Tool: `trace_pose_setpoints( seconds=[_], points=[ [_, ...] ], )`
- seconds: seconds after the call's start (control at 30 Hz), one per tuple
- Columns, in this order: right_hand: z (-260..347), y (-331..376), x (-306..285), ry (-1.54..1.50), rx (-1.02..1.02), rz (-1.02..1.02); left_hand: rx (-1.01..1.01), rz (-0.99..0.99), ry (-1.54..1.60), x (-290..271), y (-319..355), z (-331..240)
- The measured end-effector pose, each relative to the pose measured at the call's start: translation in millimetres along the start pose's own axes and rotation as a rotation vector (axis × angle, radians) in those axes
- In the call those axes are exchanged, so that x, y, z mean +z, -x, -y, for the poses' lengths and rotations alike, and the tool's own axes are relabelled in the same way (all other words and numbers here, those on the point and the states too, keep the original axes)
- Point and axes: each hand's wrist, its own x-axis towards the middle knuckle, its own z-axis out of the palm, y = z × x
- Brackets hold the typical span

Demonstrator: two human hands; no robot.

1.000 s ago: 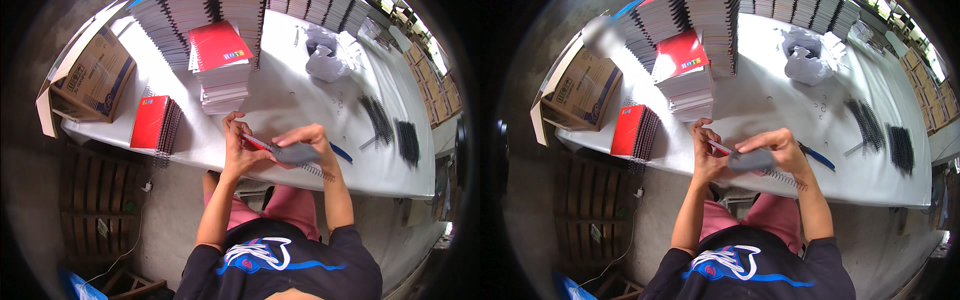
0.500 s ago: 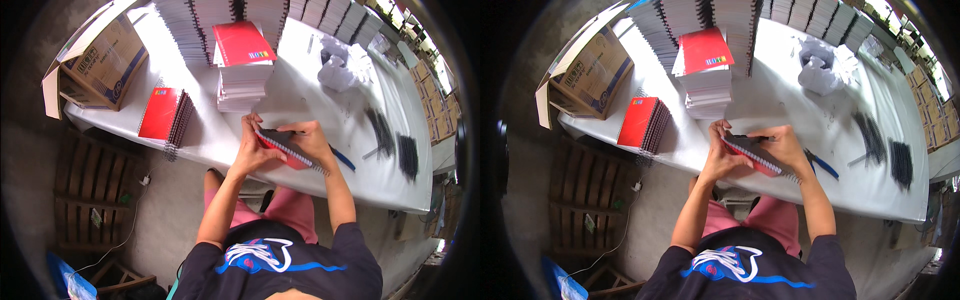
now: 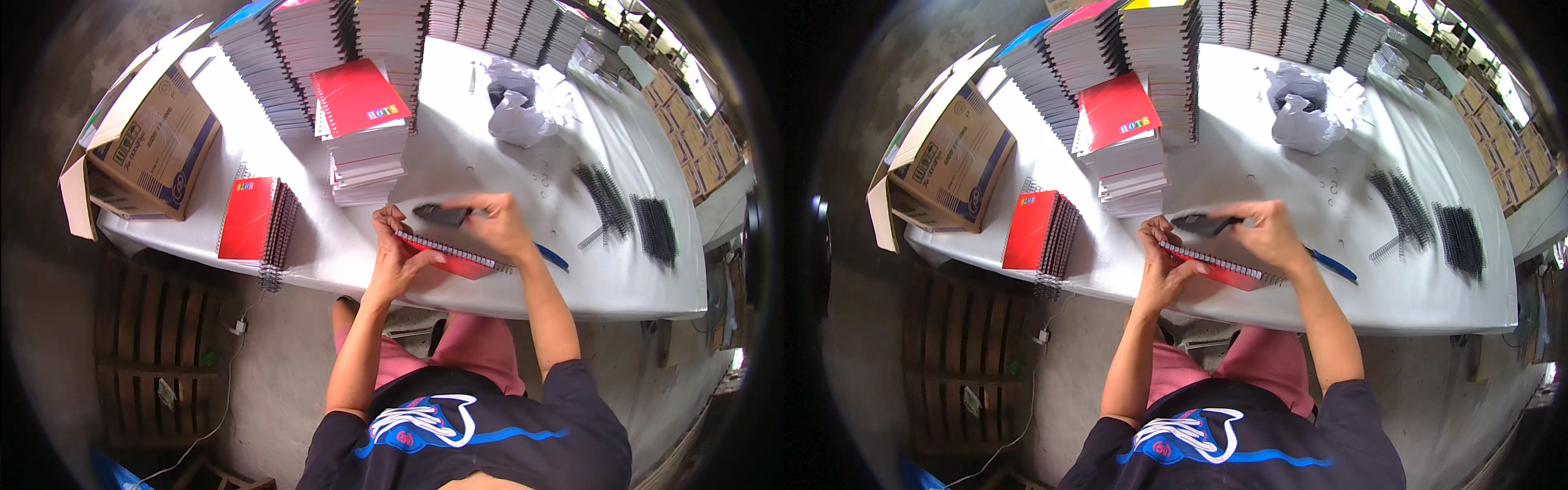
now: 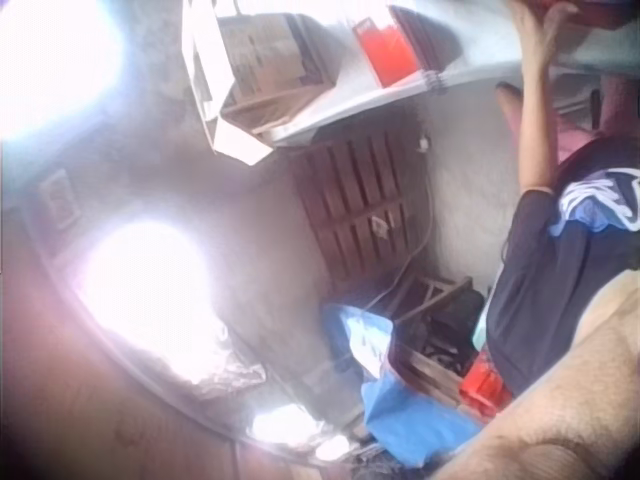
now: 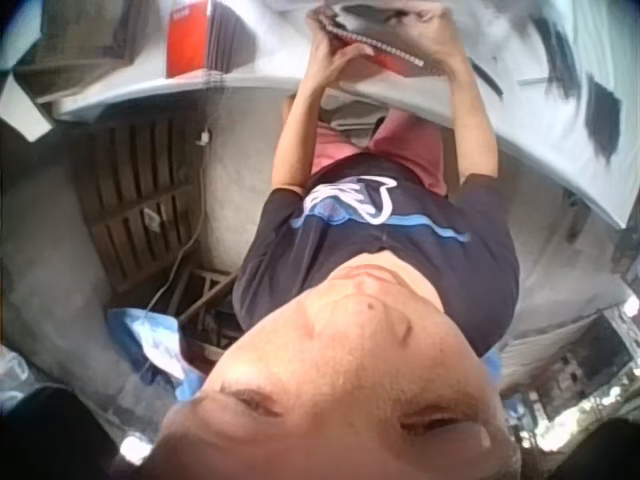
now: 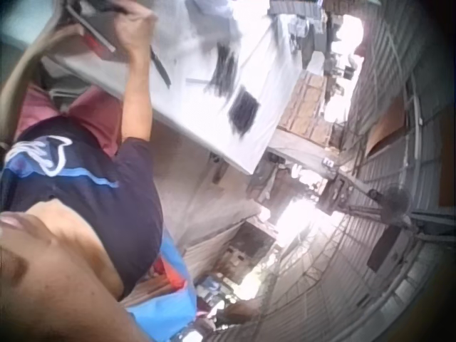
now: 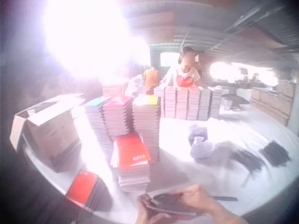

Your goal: The person assembles notebooks by aligning stacks of paper and covers, inserting spiral wire bindings through the punched holes, and trimming the excess wire with shears. They handle multiple notebooks one after another, picking them up from a pile and setting them aside once the binding is secured.

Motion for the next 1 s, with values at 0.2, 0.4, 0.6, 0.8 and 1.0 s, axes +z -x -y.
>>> trace_pose_setpoints(
  seconds=[0.2,0.4,0.6,0.8,1.0],
  points=[
    [-24,72,-48,0.77,0.352,-0.193,-0.271,-0.094,0.052,-10,7,-17],
    [-21,147,-10,0.943,0.374,-0.25,-0.149,-0.317,-0.005,19,10,-58],
    [88,109,4,0.355,0.05,-0.362,0.164,-0.331,-0.365,27,20,-62],
    [109,96,21,0.529,-0.092,-0.223,0.318,-0.37,-0.461,26,20,-66],
    [107,97,17,0.282,-0.037,-0.059,0.405,-0.379,-0.53,24,23,-67]
  ],
)
